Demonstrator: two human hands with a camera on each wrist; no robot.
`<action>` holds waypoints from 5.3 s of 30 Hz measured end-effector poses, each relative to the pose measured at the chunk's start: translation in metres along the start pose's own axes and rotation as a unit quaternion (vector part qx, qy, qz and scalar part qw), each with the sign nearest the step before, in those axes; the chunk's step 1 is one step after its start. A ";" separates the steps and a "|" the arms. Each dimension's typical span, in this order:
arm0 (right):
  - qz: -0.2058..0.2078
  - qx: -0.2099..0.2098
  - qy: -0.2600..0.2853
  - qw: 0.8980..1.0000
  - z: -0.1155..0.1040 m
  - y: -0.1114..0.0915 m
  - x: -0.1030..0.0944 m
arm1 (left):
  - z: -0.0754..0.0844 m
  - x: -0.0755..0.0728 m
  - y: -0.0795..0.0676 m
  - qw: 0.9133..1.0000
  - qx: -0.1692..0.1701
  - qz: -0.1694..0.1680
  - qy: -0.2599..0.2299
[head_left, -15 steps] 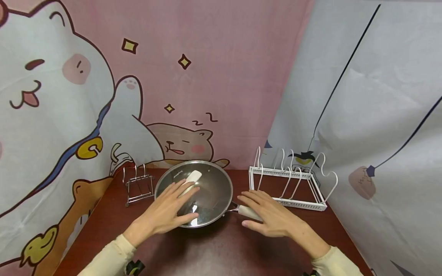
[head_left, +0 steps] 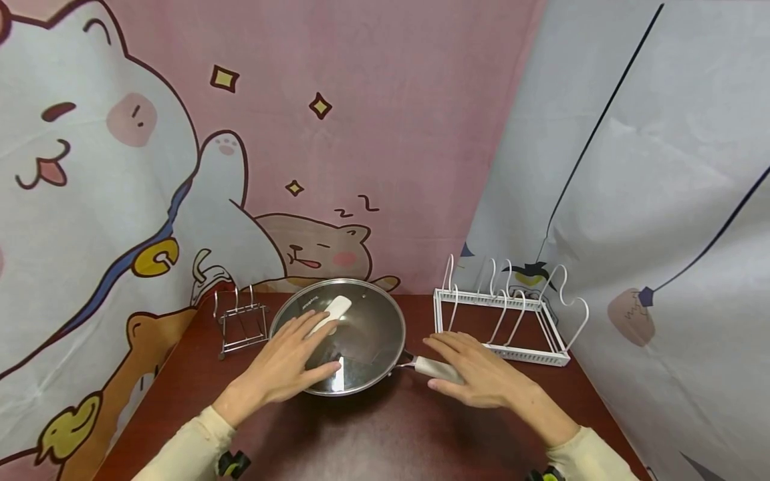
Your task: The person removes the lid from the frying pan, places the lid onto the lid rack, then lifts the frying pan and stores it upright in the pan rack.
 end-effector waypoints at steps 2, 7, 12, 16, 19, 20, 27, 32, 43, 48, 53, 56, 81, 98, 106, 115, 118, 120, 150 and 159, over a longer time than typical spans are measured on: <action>0.001 0.004 -0.002 1.000 0.002 -0.001 0.000 | -0.001 -0.001 0.001 1.000 -0.002 0.001 0.003; 0.005 0.012 -0.007 1.000 0.007 -0.005 0.002 | -0.003 0.000 0.001 1.000 -0.015 -0.004 0.012; 0.003 0.025 -0.008 1.000 0.014 -0.011 0.005 | -0.006 0.002 0.002 0.999 -0.042 -0.008 0.016; -0.015 0.047 -0.006 0.999 0.020 -0.015 0.010 | -0.009 0.003 0.003 0.998 -0.062 0.001 0.016; -0.024 0.060 -0.005 0.998 0.024 -0.017 0.013 | -0.010 0.004 0.004 0.997 -0.075 0.012 0.014; -0.027 0.064 -0.005 0.998 0.025 -0.018 0.014 | -0.010 0.004 0.004 0.997 -0.081 0.013 0.012; -0.045 0.082 0.007 0.996 0.030 -0.022 0.022 | -0.015 0.007 0.006 0.993 -0.119 0.012 -0.001; -0.061 0.094 0.014 0.994 0.032 -0.023 0.028 | -0.018 0.007 0.005 0.991 -0.134 0.028 -0.011; -0.096 0.108 0.018 0.989 0.030 -0.024 0.031 | -0.019 0.010 0.007 0.988 -0.149 0.026 -0.010; -0.101 0.098 0.023 0.990 0.029 -0.023 0.031 | -0.021 0.015 0.008 0.987 -0.159 0.014 -0.005; -0.107 0.098 0.035 0.989 0.030 -0.022 0.033 | -0.021 0.018 0.007 0.987 -0.160 0.007 0.002; -0.106 0.095 0.039 0.989 0.029 -0.022 0.031 | -0.021 0.019 0.007 0.987 -0.161 0.008 0.003; -0.082 0.087 0.016 0.993 0.022 -0.016 0.027 | -0.024 0.026 0.013 0.982 -0.188 -0.005 0.032; -0.071 0.077 0.010 0.994 0.022 -0.017 0.029 | -0.029 0.035 0.015 0.974 -0.226 -0.017 0.014; -0.064 0.078 0.005 0.995 0.024 -0.018 0.031 | -0.027 0.035 0.017 0.972 -0.235 -0.006 0.020; -0.070 0.086 0.006 0.994 0.025 -0.019 0.032 | -0.032 0.040 0.021 0.966 -0.258 -0.015 0.019; -0.069 0.087 0.005 0.994 0.025 -0.019 0.032 | -0.031 0.040 0.023 0.966 -0.258 -0.010 0.020; -0.067 0.086 0.003 0.994 0.024 -0.018 0.031 | -0.031 0.040 0.023 0.966 -0.259 -0.008 0.019; -0.067 0.081 -0.009 0.994 0.022 -0.018 0.031 | -0.035 0.045 0.028 0.964 -0.264 -0.015 0.009; -0.069 0.085 -0.008 0.994 0.022 -0.018 0.032 | -0.035 0.045 0.028 0.965 -0.261 -0.015 0.007</action>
Point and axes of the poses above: each hand's wrist, its own y-axis towards the middle knuckle, its own x-axis out of the palm, z = x × y, the point moved 7 cm from there along y, towards the middle knuckle, and after that the axes turned 1 degree about -y, right-handed, at the moved point
